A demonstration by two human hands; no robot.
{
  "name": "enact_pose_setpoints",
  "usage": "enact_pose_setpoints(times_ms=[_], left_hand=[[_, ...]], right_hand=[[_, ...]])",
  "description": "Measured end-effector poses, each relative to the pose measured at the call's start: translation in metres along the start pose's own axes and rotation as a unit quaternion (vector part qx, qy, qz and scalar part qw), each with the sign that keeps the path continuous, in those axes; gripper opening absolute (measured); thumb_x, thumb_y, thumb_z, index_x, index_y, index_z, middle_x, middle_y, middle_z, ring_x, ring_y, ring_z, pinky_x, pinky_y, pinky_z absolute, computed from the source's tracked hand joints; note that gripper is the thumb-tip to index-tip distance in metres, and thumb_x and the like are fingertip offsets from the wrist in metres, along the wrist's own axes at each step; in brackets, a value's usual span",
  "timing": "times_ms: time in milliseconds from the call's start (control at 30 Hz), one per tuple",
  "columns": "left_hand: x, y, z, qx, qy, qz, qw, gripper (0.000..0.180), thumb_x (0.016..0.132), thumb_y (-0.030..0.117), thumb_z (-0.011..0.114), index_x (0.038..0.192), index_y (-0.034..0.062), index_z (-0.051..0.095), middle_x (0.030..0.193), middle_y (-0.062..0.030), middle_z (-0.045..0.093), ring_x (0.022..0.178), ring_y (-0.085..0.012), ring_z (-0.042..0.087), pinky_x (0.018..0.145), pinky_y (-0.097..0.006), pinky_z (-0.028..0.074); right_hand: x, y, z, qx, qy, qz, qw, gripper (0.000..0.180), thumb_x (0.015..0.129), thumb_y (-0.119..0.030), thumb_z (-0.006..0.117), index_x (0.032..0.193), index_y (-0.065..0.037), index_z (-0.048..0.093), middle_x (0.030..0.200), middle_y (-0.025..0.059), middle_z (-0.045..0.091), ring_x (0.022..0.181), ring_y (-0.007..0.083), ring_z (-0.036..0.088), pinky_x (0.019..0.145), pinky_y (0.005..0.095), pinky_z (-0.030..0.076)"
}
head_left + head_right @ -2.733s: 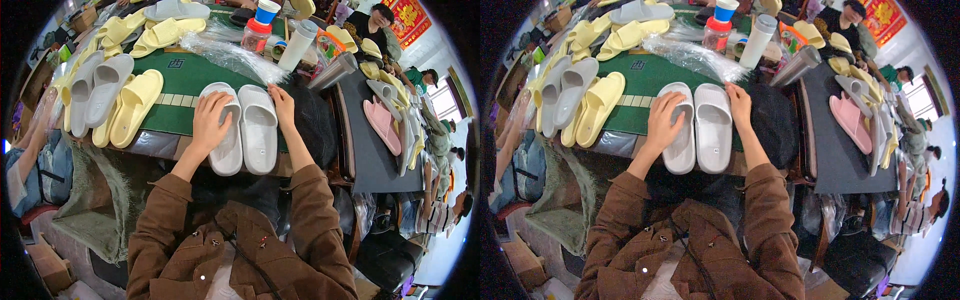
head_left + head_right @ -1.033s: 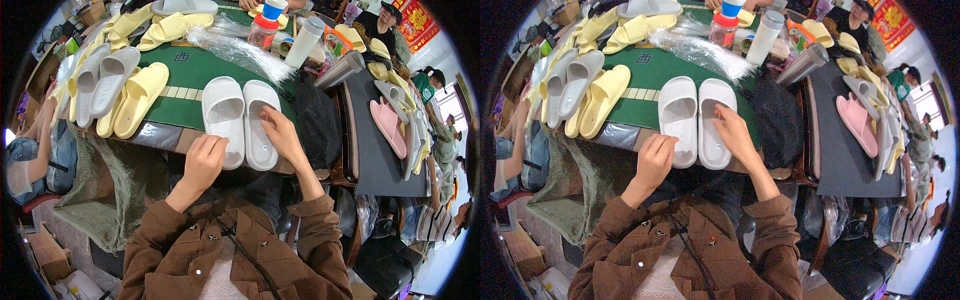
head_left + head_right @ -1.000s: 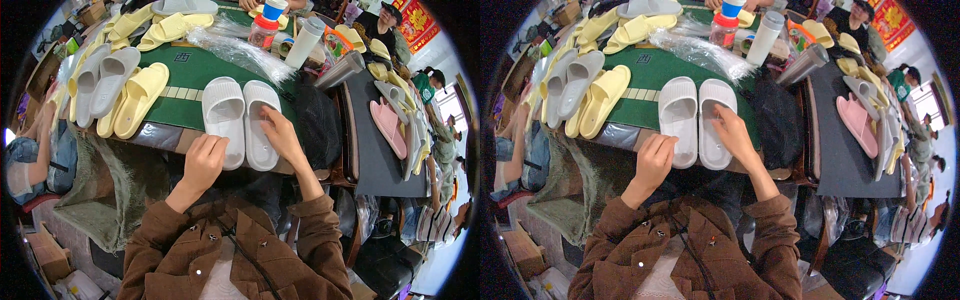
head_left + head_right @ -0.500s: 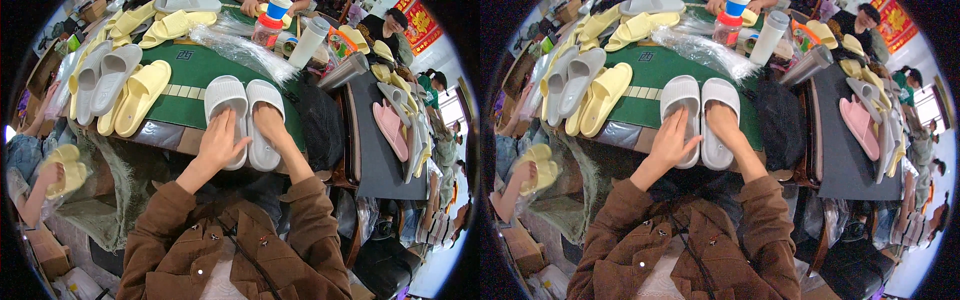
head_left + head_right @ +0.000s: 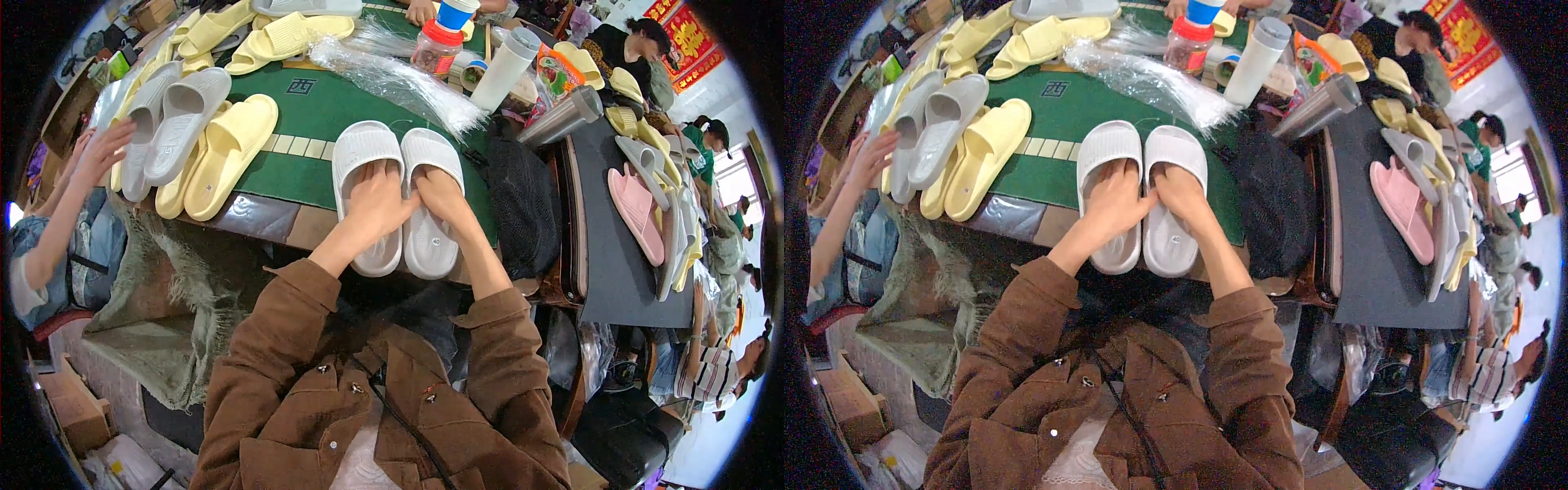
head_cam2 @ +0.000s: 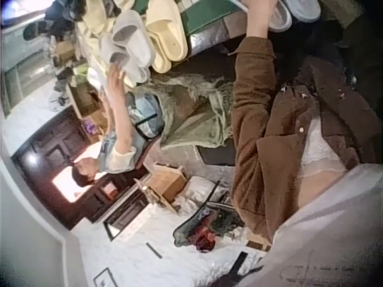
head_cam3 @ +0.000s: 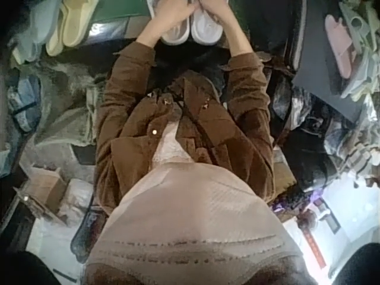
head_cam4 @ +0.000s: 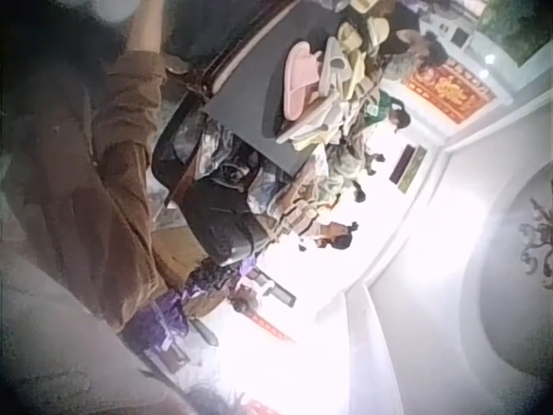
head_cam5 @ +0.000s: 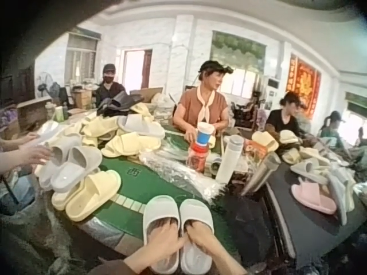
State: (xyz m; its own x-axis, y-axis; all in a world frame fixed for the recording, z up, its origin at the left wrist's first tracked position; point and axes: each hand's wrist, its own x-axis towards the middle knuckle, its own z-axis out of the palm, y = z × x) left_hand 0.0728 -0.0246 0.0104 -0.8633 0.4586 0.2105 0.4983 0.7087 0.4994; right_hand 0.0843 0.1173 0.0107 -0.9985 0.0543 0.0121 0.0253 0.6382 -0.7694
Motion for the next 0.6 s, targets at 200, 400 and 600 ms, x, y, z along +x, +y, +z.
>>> enact_pose_setpoints(times_ms=[200, 400, 600], left_hand=[[0.010, 0.003, 0.005, 0.001, 0.002, -0.036, 0.999, 0.053, 0.079, 0.031, 0.061, 0.109, -0.0125, 0.055, 0.118, -0.0312, 0.051, 0.114, -0.0448, 0.048, 0.099, -0.047, 0.037], [0.005, 0.000, 0.005, -0.008, 0.019, -0.012, 1.000, 0.052, 0.080, 0.035, 0.061, 0.106, -0.0103, 0.057, 0.112, -0.0310, 0.055, 0.104, -0.0436, 0.055, 0.091, -0.047, 0.043], [0.002, -0.002, 0.001, -0.026, 0.038, -0.012, 0.999, 0.049, 0.081, 0.038, 0.060, 0.094, -0.0097, 0.060, 0.099, -0.0291, 0.061, 0.082, -0.0412, 0.063, 0.072, -0.047, 0.052]], right_hand=[[-0.013, -0.006, -0.004, 0.003, 0.022, -0.005, 1.000, 0.035, 0.090, -0.024, 0.044, 0.102, 0.007, 0.056, 0.098, 0.0337, 0.058, 0.095, 0.0455, 0.057, 0.082, 0.0473, 0.042], [-0.056, -0.019, -0.005, -0.086, 0.157, -0.221, 0.959, 0.027, 0.088, -0.013, 0.053, 0.109, 0.004, 0.056, 0.099, 0.0248, 0.061, 0.091, 0.0389, 0.059, 0.079, 0.0439, 0.044], [-0.060, -0.037, -0.037, -0.015, 0.132, -0.172, 0.976, 0.017, 0.086, -0.003, 0.056, 0.100, 0.001, 0.064, 0.094, 0.0156, 0.065, 0.083, 0.0251, 0.064, 0.070, 0.0331, 0.049]])
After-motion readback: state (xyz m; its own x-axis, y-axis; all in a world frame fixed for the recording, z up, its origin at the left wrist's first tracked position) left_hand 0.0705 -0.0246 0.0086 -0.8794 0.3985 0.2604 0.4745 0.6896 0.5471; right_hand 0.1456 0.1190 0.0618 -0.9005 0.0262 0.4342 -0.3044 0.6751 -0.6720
